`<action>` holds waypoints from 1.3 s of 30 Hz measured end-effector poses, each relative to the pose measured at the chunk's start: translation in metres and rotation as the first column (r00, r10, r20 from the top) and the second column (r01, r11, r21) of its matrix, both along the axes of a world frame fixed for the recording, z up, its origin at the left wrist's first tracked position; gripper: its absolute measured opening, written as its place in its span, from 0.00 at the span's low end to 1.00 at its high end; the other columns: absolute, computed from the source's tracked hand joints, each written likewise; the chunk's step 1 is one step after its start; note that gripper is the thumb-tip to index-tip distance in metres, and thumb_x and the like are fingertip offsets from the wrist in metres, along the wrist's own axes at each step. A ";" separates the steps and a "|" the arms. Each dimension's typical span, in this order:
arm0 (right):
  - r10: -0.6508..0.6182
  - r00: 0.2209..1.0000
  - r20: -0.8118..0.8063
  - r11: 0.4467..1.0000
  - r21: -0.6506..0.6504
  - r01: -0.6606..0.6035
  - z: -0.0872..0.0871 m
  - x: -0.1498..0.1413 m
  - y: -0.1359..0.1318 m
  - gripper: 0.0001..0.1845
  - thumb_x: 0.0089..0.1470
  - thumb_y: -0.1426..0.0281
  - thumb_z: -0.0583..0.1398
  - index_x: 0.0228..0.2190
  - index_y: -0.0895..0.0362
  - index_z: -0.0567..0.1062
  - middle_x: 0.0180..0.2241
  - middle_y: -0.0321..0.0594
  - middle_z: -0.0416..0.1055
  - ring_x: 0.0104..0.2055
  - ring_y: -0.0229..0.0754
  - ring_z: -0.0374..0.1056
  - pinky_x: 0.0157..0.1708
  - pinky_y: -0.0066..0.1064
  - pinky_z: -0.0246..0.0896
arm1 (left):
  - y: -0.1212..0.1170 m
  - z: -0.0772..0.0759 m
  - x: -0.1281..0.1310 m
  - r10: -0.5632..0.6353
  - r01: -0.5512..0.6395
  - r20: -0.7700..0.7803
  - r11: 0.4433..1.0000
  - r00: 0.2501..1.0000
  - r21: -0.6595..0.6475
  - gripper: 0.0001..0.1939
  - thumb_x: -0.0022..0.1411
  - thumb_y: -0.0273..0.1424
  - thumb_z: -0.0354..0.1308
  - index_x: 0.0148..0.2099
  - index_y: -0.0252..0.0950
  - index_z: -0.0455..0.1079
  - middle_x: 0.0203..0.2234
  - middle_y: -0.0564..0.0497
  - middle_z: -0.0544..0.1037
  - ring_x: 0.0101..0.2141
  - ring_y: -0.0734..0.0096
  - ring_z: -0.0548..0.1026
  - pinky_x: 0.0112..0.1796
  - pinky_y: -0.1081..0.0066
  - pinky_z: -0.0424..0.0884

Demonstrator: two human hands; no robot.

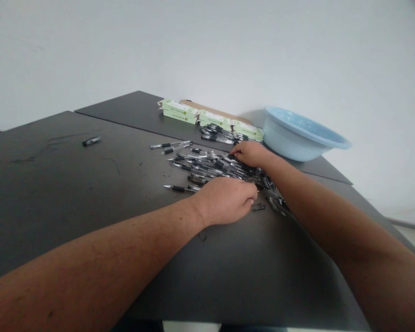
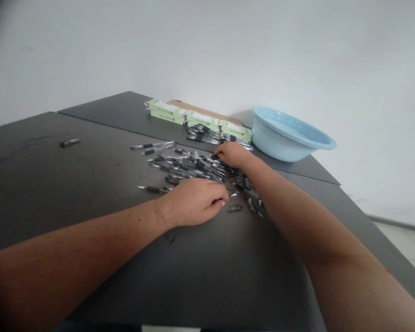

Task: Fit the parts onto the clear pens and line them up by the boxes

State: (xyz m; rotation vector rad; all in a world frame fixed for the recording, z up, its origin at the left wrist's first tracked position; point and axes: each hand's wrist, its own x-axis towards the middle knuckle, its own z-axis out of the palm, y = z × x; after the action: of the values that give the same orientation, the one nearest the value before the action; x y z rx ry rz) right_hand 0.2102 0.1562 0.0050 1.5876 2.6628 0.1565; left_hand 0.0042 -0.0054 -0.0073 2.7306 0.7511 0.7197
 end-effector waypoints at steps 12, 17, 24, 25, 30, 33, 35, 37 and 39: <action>0.029 0.998 -0.055 0.995 -0.090 -0.034 0.008 0.016 -0.044 0.20 0.63 0.70 0.58 0.51 0.45 0.85 0.52 0.33 0.83 0.54 0.46 0.77 0.56 0.35 0.68 | 0.000 0.000 -0.001 0.005 -0.004 -0.043 1.000 0.999 0.011 0.11 0.71 0.30 0.51 0.43 0.38 0.76 0.37 0.48 0.83 0.40 0.59 0.82 0.43 0.63 0.74; -0.083 0.988 -0.134 0.997 -0.008 0.082 0.022 0.041 -0.037 0.21 0.65 0.70 0.56 0.52 0.49 0.84 0.52 0.37 0.83 0.53 0.47 0.77 0.57 0.36 0.69 | 0.001 -0.001 -0.001 0.001 -0.001 -0.032 1.000 0.999 -0.001 0.11 0.71 0.30 0.51 0.43 0.38 0.75 0.37 0.49 0.83 0.40 0.59 0.81 0.43 0.63 0.74; -0.239 0.963 -0.123 0.965 0.084 0.250 0.021 0.073 -0.008 0.23 0.63 0.73 0.55 0.55 0.55 0.83 0.56 0.44 0.81 0.58 0.51 0.75 0.60 0.39 0.66 | 0.001 0.000 -0.003 0.012 -0.012 -0.031 1.000 0.999 -0.013 0.10 0.70 0.30 0.53 0.44 0.37 0.76 0.38 0.49 0.83 0.41 0.60 0.81 0.44 0.63 0.75; -0.244 0.963 -0.114 0.964 0.083 0.254 0.018 0.075 -0.005 0.23 0.63 0.73 0.56 0.55 0.55 0.83 0.56 0.44 0.81 0.58 0.51 0.75 0.61 0.39 0.66 | 0.001 0.000 -0.003 0.010 -0.011 -0.032 1.000 0.999 -0.017 0.10 0.70 0.30 0.53 0.44 0.37 0.76 0.38 0.49 0.83 0.41 0.60 0.81 0.45 0.63 0.75; -0.247 0.966 -0.076 0.966 0.065 0.252 0.006 0.078 0.002 0.24 0.62 0.73 0.56 0.55 0.54 0.83 0.57 0.44 0.80 0.59 0.51 0.75 0.62 0.38 0.66 | 0.001 0.000 -0.003 0.010 -0.011 -0.027 0.999 1.000 -0.037 0.10 0.70 0.30 0.53 0.45 0.37 0.77 0.38 0.48 0.83 0.43 0.59 0.82 0.46 0.61 0.75; -0.259 0.964 -0.063 0.963 0.057 0.263 0.002 0.083 0.004 0.24 0.63 0.73 0.56 0.55 0.55 0.83 0.56 0.44 0.81 0.58 0.51 0.75 0.61 0.39 0.66 | 0.001 -0.001 -0.003 0.007 -0.008 -0.028 0.999 1.000 -0.038 0.10 0.70 0.30 0.53 0.45 0.37 0.76 0.38 0.48 0.83 0.43 0.59 0.81 0.46 0.61 0.75; -0.260 0.964 -0.060 0.963 0.052 0.263 0.000 0.086 0.004 0.24 0.63 0.72 0.55 0.55 0.55 0.83 0.57 0.43 0.80 0.59 0.51 0.75 0.61 0.38 0.66 | 0.002 -0.001 -0.003 0.004 -0.006 -0.035 0.999 0.999 -0.039 0.10 0.71 0.30 0.53 0.45 0.37 0.76 0.38 0.48 0.83 0.43 0.58 0.82 0.46 0.60 0.75; -0.257 0.965 -0.057 0.965 0.045 0.260 -0.003 0.088 0.004 0.23 0.63 0.71 0.56 0.55 0.54 0.83 0.57 0.42 0.80 0.59 0.50 0.75 0.62 0.37 0.65 | 0.002 -0.002 -0.003 0.001 -0.003 -0.039 0.999 0.999 -0.040 0.10 0.71 0.30 0.53 0.45 0.38 0.76 0.38 0.48 0.83 0.43 0.58 0.82 0.46 0.60 0.76; -0.252 0.966 -0.056 0.966 0.038 0.254 -0.005 0.089 0.003 0.23 0.63 0.71 0.56 0.55 0.54 0.83 0.57 0.42 0.80 0.59 0.50 0.75 0.62 0.36 0.65 | 0.002 -0.002 -0.003 0.001 -0.002 -0.036 0.999 0.999 -0.039 0.10 0.71 0.30 0.53 0.45 0.38 0.76 0.38 0.48 0.83 0.43 0.57 0.81 0.46 0.59 0.76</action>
State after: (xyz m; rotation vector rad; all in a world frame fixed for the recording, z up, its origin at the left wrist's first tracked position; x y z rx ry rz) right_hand 0.2994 0.1593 -0.0003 1.9519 2.4765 0.1697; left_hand 0.0016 -0.0034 -0.0095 2.7150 0.7665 0.6514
